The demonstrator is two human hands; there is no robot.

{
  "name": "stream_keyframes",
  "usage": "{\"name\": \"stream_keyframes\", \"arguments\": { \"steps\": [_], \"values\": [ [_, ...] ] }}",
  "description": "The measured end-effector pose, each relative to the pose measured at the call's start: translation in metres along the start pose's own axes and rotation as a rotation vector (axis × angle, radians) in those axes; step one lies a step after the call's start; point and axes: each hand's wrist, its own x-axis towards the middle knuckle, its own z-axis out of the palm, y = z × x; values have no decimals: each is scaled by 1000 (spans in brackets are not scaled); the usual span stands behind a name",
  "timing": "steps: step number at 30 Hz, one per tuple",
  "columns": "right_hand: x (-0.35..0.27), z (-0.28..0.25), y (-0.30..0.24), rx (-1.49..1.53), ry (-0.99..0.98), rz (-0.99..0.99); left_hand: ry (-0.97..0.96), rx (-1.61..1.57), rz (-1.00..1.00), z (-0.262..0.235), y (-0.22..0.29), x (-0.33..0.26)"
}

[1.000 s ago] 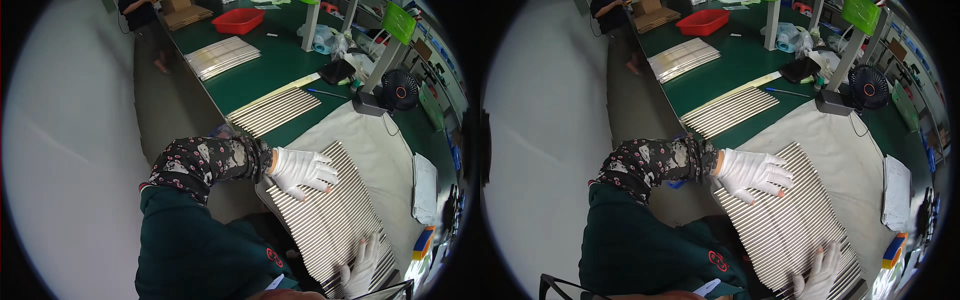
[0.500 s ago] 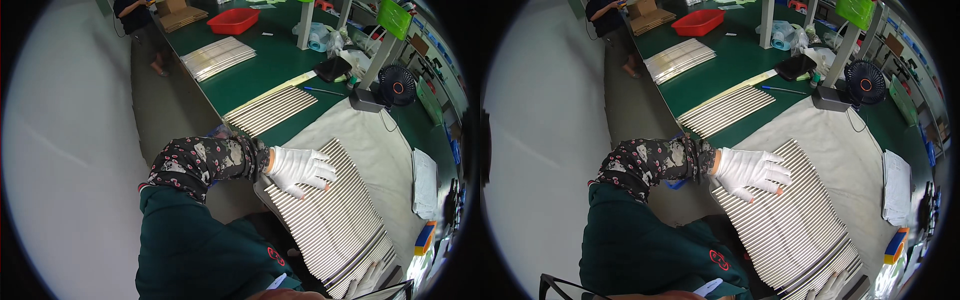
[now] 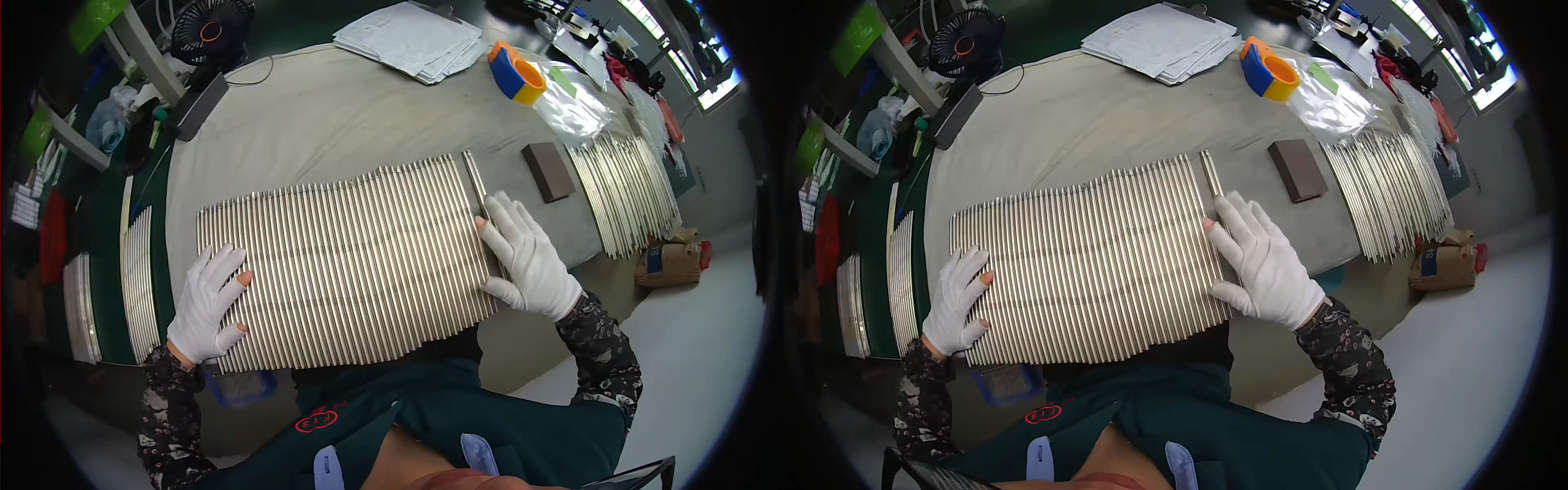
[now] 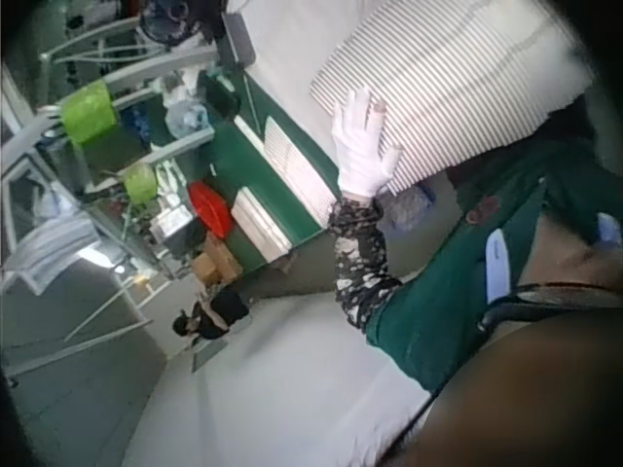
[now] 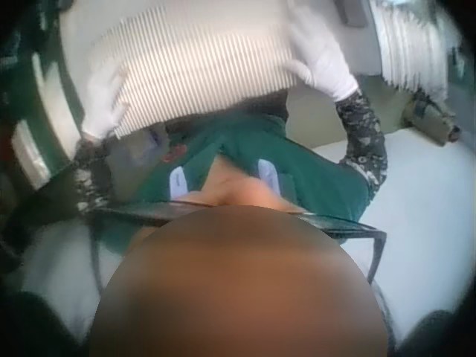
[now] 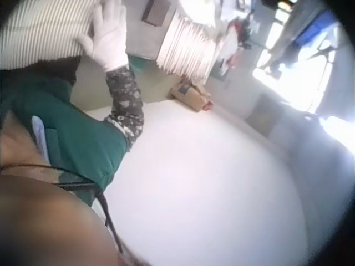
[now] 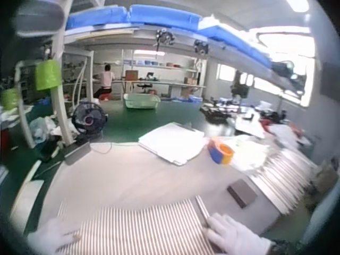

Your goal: Sanding several long thin rods using a hand-held sanding block at a workbench.

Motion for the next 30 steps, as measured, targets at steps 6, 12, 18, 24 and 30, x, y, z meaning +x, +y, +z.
{"name": "stream_keyframes", "arguments": {
  "steps": [6,12,18,24,30],
  "values": [
    [-47,32,4,56,45,137,-55,46,20,3,1,15],
    [-30,22,-20,249,39,-118,-65,134,-24,-2,11,9],
    [-50,27,-31,193,84,7,7,-37,-38,27,102,49],
    [-57,41,-34,156,196,73,-83,-7,72,58,157,99],
    [-55,37,-41,143,187,87,-97,-8,77,61,159,107]
  ]
}}
